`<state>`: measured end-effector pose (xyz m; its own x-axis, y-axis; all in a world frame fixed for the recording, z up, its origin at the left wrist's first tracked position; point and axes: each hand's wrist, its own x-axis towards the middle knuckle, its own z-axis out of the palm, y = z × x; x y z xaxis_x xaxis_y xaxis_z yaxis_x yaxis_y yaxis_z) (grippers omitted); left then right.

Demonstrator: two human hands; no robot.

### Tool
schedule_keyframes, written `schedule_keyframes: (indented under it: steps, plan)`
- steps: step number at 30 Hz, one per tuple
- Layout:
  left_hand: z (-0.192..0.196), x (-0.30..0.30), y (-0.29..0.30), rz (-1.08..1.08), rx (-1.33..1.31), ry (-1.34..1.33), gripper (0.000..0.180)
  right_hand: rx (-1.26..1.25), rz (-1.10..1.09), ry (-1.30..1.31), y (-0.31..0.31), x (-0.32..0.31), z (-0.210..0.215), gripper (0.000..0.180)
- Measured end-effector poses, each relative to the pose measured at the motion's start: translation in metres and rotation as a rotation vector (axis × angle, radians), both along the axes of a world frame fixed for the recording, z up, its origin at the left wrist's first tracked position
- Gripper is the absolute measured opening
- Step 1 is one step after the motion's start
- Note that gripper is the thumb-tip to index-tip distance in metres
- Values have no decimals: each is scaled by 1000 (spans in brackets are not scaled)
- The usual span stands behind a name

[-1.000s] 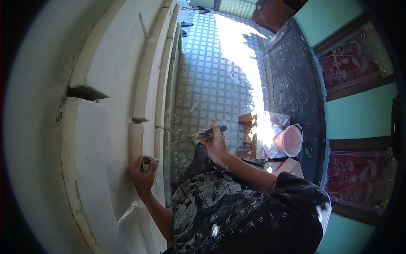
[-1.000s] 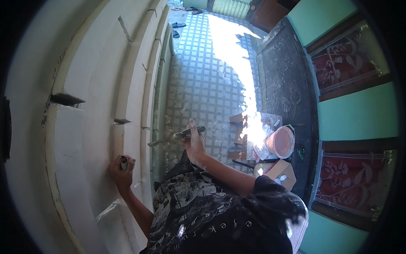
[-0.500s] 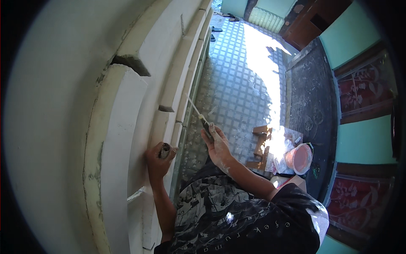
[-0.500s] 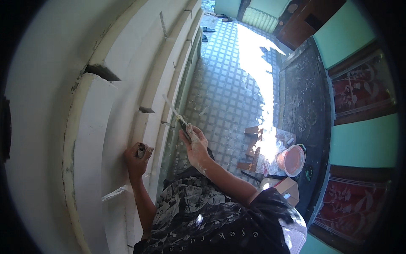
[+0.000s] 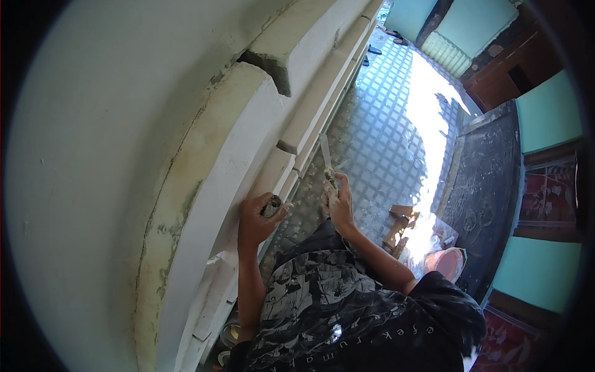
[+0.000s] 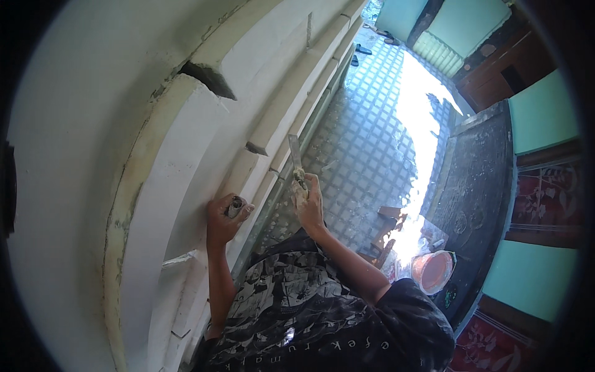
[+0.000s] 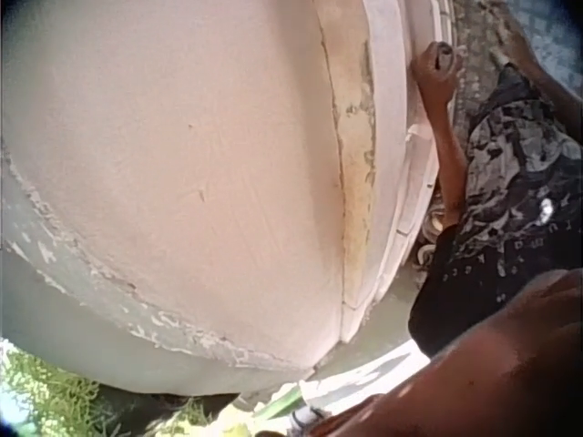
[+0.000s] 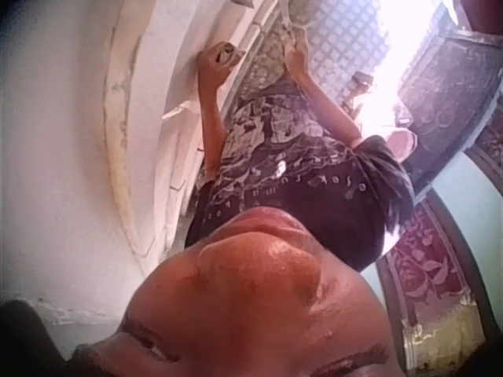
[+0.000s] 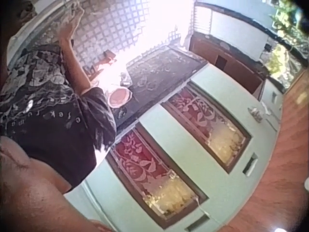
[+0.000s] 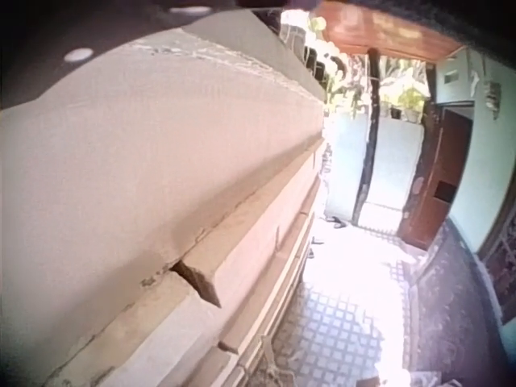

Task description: Applying and smoothing plaster or filler into cracks on a wall surface.

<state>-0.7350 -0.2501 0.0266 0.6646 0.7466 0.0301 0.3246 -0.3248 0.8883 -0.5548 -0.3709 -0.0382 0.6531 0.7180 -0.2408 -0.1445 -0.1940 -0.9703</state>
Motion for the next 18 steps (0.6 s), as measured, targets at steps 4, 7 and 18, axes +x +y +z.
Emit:
schedule_keyframes:
  steps: [4,7,18]
  plan:
    - [0,1,-2,12,11,-89,30,223,57,-460,3,-10,18,29]
    - [11,4,-3,8,44,-64,29,85,1,-553,11,-1,7,26]
    - [13,7,-5,-6,103,-153,30,688,-66,-303,20,-7,84,34]
